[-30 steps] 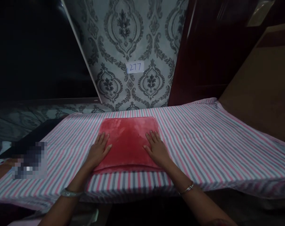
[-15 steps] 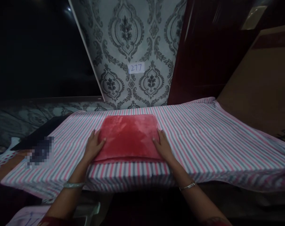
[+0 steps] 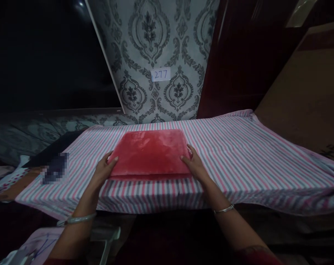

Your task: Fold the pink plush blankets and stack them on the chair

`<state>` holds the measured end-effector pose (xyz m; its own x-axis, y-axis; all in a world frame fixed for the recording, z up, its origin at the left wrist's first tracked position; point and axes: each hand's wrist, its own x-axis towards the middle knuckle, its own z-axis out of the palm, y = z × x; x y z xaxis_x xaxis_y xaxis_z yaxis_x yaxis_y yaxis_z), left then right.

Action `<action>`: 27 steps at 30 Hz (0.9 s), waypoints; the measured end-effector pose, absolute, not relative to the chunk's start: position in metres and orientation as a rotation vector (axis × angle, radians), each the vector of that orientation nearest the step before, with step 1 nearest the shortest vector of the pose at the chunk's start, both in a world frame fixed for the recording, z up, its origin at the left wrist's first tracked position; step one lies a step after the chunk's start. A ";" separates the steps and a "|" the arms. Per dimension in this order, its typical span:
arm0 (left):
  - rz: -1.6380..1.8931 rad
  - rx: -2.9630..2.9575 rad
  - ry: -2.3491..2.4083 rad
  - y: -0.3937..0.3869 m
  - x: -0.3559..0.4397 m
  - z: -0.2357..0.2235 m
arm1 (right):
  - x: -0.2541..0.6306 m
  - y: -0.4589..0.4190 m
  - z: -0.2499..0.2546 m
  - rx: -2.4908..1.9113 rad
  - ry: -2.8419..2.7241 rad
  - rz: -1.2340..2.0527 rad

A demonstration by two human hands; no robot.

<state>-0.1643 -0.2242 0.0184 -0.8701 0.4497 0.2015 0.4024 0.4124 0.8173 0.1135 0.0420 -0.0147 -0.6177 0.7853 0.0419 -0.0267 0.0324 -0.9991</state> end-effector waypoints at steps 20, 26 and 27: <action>0.373 1.676 2.871 -0.165 -0.065 0.004 | 0.062 -0.035 -0.010 -0.669 -2.686 -0.052; 0.458 1.626 2.819 -0.171 -0.066 -0.010 | 0.068 -0.030 -0.032 -0.628 -2.677 -0.191; 0.477 1.630 2.805 -0.172 -0.064 -0.010 | 0.069 -0.031 -0.034 -0.621 -2.660 -0.221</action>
<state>-0.0640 -0.1716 -0.0104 -0.4985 0.8267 0.2608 0.8665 0.4659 0.1795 0.0691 -0.0306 -0.0341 -0.8220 0.3910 0.4140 0.4541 0.8888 0.0621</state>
